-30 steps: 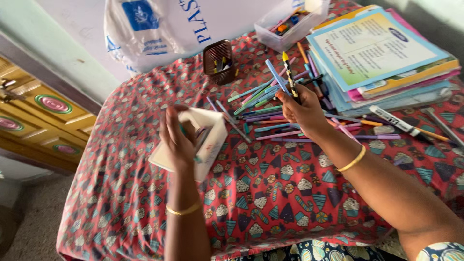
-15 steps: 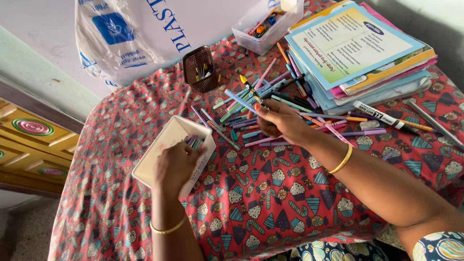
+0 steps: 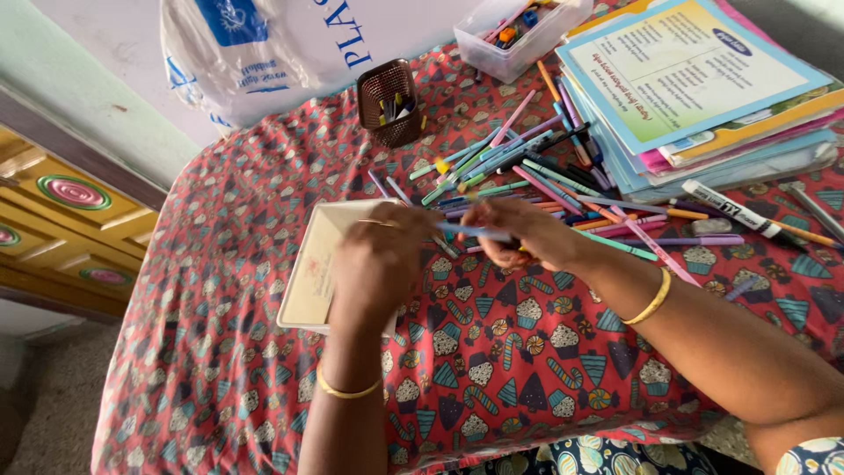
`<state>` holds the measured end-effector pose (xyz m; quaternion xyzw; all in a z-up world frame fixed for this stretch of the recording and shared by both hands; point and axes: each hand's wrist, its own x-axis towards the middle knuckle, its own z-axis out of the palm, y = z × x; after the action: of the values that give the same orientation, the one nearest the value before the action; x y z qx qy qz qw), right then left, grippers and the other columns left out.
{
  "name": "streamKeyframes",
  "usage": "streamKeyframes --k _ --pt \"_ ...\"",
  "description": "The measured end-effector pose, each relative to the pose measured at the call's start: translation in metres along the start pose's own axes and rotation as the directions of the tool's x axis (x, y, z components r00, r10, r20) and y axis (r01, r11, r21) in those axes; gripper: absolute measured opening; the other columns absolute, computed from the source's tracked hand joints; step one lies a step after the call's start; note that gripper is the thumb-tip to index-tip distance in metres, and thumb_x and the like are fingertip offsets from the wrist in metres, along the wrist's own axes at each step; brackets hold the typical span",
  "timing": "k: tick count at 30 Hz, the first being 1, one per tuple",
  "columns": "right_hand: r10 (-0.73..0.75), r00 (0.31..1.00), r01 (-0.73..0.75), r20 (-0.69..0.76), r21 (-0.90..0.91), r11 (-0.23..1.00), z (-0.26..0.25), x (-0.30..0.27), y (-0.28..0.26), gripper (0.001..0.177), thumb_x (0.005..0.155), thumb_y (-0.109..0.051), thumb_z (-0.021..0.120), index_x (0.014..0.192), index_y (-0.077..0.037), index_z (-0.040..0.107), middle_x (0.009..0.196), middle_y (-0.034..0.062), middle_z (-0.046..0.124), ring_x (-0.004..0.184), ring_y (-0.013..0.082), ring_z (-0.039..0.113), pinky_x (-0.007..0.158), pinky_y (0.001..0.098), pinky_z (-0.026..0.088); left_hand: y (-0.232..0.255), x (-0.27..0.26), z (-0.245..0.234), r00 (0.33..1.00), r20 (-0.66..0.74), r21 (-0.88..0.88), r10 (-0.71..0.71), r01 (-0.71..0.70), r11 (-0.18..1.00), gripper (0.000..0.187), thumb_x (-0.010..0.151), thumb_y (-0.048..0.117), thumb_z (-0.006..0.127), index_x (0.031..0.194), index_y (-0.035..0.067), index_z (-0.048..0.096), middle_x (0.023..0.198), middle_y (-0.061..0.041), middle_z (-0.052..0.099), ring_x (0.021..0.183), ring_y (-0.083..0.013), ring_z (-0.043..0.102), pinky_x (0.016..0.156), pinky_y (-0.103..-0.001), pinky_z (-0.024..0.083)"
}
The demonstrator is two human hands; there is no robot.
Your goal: The person picks up colored pens from a table and places them into a white plastic container. The person handles the pens one at a time, transferring them from a scattered pile on the table into the container.
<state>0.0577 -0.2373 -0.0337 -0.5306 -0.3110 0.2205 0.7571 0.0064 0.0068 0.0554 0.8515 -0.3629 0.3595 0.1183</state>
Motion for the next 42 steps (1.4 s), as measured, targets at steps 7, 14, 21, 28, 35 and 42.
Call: streamKeyframes --k 7,14,21,28,35,42 --pt "0.028 0.912 -0.108 -0.409 -0.174 0.979 -0.026 0.001 -0.002 0.035 0.11 -0.034 0.048 0.105 -0.001 0.058 0.057 -0.0028 0.041 0.044 0.0062 0.034 0.041 0.0258 0.028 -0.046 -0.01 -0.042 0.426 0.34 0.605 -0.838 0.584 0.542 0.03 0.101 0.038 0.059 0.098 0.017 0.081 0.1 -0.015 0.075 0.091 -0.0324 0.074 0.077 -0.046 0.056" --pt "-0.143 0.928 -0.175 -0.343 -0.744 0.645 0.004 0.003 0.0 0.03 0.103 -0.034 0.059 0.1 -0.006 0.069 0.062 0.0035 0.054 0.054 0.0134 0.049 0.05 0.035 0.037 -0.033 -0.007 -0.029 0.718 0.376 0.23 -0.586 0.541 0.809 0.04 0.101 0.031 0.058 0.136 0.012 0.064 0.124 -0.014 0.07 0.113 -0.0354 0.066 0.09 -0.047 0.053" --pt "-0.343 0.938 0.091 -0.044 -0.926 0.366 0.042 -0.001 -0.012 0.023 0.1 -0.029 0.061 0.104 -0.008 0.067 0.075 0.0084 0.068 0.064 0.0237 0.063 0.057 0.0387 0.046 0.002 0.007 -0.014 0.99 0.045 -0.149 0.13 -0.122 0.981 0.028 0.09 0.017 0.071 0.117 0.014 0.074 0.12 -0.005 0.07 0.114 -0.0273 0.067 0.099 -0.042 0.052" --pt "-0.502 0.838 0.008 -0.215 -0.915 0.404 0.032 -0.003 -0.024 0.04 0.088 -0.041 0.08 0.09 -0.006 0.061 0.117 0.0132 0.069 0.071 0.0188 0.068 0.062 0.0356 0.054 -0.033 -0.011 -0.029 0.957 0.014 0.215 -0.289 0.28 0.936 0.013 0.099 0.016 0.067 0.102 0.012 0.079 0.098 -0.007 0.077 0.084 -0.0249 0.072 0.075 -0.039 0.057" --pt "-0.393 0.851 -0.251 -0.349 -0.927 0.28 -0.019 0.005 0.003 0.034 0.089 -0.032 0.075 0.107 -0.004 0.068 0.085 0.0101 0.073 0.086 0.0329 0.069 0.081 0.0454 0.052 -0.052 -0.022 -0.034 0.213 0.563 0.56 -0.799 0.612 0.558 0.028 0.086 0.038 0.075 0.11 0.025 0.08 0.108 -0.007 0.078 0.102 -0.0272 0.074 0.091 -0.044 0.057" --pt "-0.111 0.949 -0.291 -0.296 -0.955 0.06 -0.051 0.001 0.014 0.047 0.077 -0.042 0.083 0.106 -0.007 0.071 0.104 0.0152 0.07 0.105 0.0354 0.065 0.091 0.0466 0.051 -0.034 -0.013 -0.021 0.398 0.519 0.468 -0.757 0.609 0.64 0.032 0.091 0.033 0.07 0.122 0.024 0.072 0.104 -0.013 0.075 0.099 -0.0324 0.07 0.085 -0.049 0.054"
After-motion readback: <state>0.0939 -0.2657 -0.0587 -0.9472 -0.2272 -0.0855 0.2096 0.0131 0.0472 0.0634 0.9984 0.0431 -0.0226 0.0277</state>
